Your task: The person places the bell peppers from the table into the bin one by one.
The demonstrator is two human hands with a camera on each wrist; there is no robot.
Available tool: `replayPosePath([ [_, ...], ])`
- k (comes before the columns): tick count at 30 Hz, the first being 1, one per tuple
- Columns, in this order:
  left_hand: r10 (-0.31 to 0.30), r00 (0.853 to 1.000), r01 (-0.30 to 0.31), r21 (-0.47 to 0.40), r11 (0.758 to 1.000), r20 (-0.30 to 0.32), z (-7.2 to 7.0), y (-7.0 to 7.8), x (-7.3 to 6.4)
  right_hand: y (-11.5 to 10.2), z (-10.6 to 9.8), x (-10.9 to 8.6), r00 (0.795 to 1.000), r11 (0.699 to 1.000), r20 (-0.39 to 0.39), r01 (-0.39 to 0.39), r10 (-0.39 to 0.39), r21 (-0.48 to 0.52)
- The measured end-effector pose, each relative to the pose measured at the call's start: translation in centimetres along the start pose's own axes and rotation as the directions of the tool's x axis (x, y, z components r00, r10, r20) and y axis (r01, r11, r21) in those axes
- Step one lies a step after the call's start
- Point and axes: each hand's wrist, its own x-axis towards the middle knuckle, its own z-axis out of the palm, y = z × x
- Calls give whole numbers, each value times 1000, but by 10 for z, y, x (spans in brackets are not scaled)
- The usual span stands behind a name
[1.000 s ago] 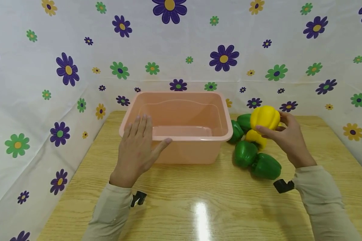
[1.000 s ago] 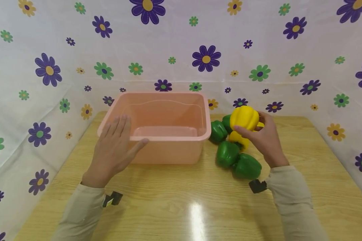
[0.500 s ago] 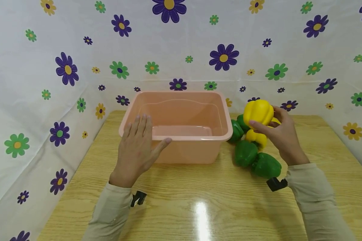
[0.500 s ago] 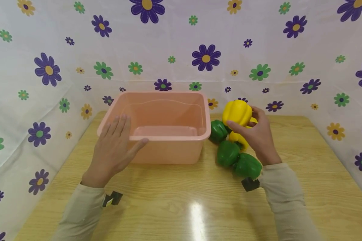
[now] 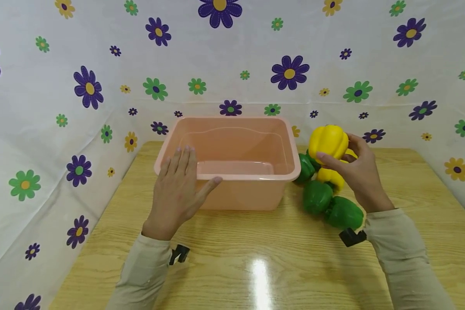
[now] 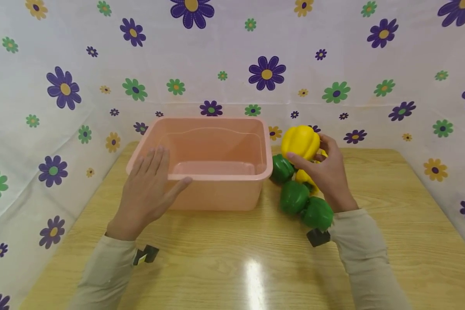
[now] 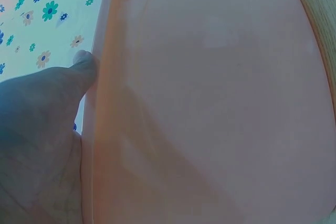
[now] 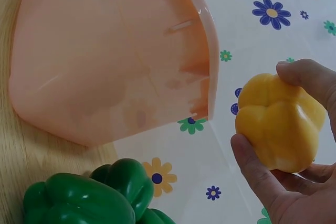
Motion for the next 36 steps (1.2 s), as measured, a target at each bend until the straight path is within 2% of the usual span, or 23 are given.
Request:
replayPosePath([
  [11, 3, 1000, -3, 7, 1000, -4, -1, 0, 1, -9, 8, -1, 1000, 998, -15, 2, -1, 61],
  [18, -2, 1000, 2, 0, 1000, 11, -2, 1, 2, -13, 11, -1, 1000, 994, 3, 2, -2, 114],
  [25, -6, 1000, 6, -2, 1000, 18, -1, 1, 3, -18, 12, -1, 1000, 999, -6, 13, -13, 48],
  [36, -11, 1000, 11, -1, 1000, 25, -1, 1, 1, -25, 17, 0, 999, 997, 11, 45, -46, 70],
])
